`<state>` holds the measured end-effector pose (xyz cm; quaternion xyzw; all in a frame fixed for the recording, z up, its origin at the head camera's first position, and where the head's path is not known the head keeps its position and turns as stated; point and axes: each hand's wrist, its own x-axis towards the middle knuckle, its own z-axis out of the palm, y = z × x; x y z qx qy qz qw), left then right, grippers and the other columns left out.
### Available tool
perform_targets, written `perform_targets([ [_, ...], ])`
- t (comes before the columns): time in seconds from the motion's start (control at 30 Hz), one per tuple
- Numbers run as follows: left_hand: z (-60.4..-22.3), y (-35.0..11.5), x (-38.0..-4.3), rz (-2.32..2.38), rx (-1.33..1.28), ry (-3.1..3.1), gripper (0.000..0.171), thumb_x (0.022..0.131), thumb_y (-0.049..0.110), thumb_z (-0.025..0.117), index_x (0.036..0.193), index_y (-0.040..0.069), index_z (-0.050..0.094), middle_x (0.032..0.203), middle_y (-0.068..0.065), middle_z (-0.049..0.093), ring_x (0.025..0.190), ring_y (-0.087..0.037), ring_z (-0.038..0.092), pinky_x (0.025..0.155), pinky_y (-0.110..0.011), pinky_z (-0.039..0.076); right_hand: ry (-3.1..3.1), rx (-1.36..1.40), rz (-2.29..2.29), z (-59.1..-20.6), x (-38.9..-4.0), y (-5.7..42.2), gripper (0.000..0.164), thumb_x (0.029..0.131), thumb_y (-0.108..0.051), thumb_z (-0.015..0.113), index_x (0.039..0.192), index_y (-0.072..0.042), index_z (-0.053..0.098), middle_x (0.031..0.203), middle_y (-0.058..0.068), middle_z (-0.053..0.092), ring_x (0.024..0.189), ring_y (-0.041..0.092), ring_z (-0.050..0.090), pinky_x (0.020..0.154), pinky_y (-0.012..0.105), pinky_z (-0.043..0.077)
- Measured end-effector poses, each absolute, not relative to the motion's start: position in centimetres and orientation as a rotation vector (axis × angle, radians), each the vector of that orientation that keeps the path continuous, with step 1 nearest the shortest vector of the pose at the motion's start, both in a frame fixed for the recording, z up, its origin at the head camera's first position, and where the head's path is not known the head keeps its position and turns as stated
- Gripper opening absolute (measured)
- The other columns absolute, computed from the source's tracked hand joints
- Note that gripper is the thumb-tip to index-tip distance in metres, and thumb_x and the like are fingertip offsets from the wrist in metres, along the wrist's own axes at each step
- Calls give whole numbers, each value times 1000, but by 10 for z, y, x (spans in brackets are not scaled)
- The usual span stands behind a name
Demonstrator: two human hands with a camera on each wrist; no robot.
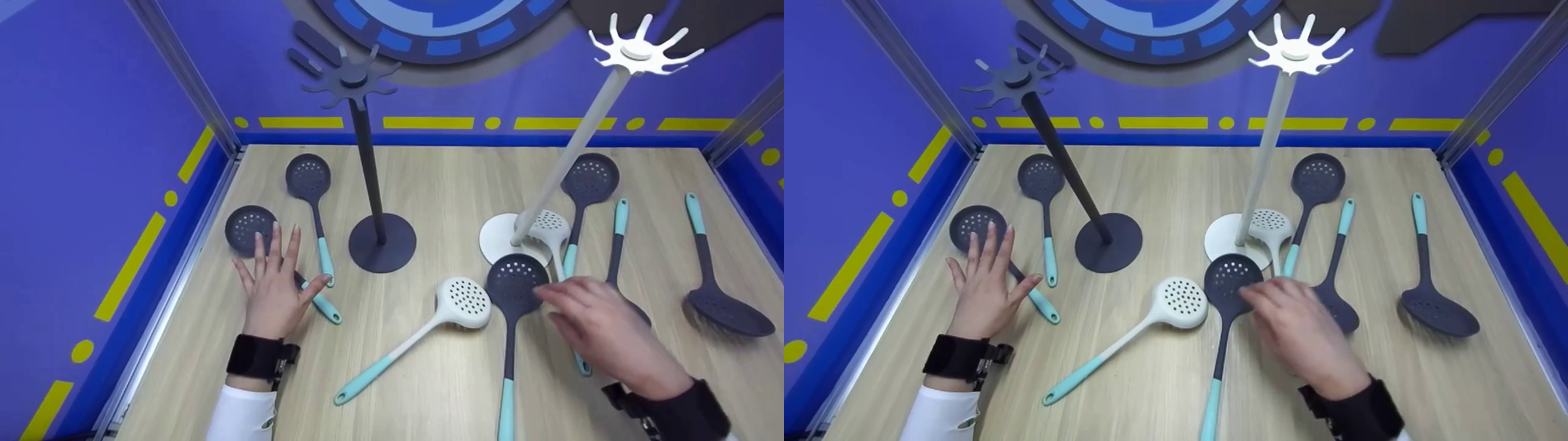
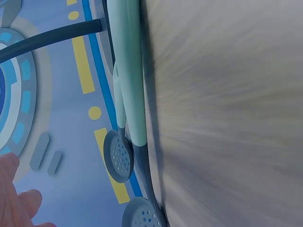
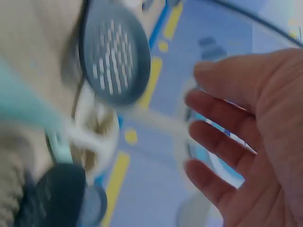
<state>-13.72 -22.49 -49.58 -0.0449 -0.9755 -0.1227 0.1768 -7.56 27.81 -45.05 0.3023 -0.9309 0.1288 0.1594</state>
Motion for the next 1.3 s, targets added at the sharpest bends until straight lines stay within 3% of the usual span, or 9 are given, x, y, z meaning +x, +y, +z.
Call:
perform_targets([
  [0.17, -497, -225, -137, -362, -128, -2768, 95, 79, 76, 51, 153, 31, 11, 161, -4, 2, 146, -32, -10, 105, -72, -8, -2755, 1045, 306, -469, -72, 257, 37, 79, -9, 72, 113, -21, 68, 110, -9, 63, 104, 13, 55, 87, 37, 49],
  [0.33, -498, -225, -136, -371, -115, -2773, 95, 78, 76, 50, 153, 31, 12, 161, -2, 0, 146, -32, -9, 106, -72, -7, -2742, 1147, 276, -487, -72, 247, 34, 78, -5, 70, 107, -23, 69, 106, -11, 59, 100, 9, 53, 81, 32, 50],
  [0.63, -498, -224, -137, -379, -113, -2763, 96, 79, 76, 50, 153, 28, 12, 161, -5, 4, 146, -34, -6, 107, -66, -16, -2812, 1189, 221, -503, -73, 241, 28, 83, -4, 63, 104, -21, 66, 107, -7, 52, 95, 13, 48, 76, 35, 49],
  [1.03, -497, -227, -137, -374, -91, -2774, 99, 79, 77, 48, 153, 28, 4, 161, -1, -1, 146, -26, -13, 107, -71, -6, -2649, 1310, 99, -502, -82, 237, 18, 83, -10, 55, 96, -19, 64, 97, -9, 56, 87, 14, 48, 72, 31, 46],
  [1.3, -497, -227, -137, -393, -84, -2771, 100, 80, 76, 48, 153, 26, 2, 160, 2, -5, 146, -33, -5, 107, -68, -11, -2608, 1319, 107, -503, -80, 240, 18, 85, -13, 53, 98, -20, 63, 97, -9, 55, 87, 13, 48, 70, 32, 45],
])
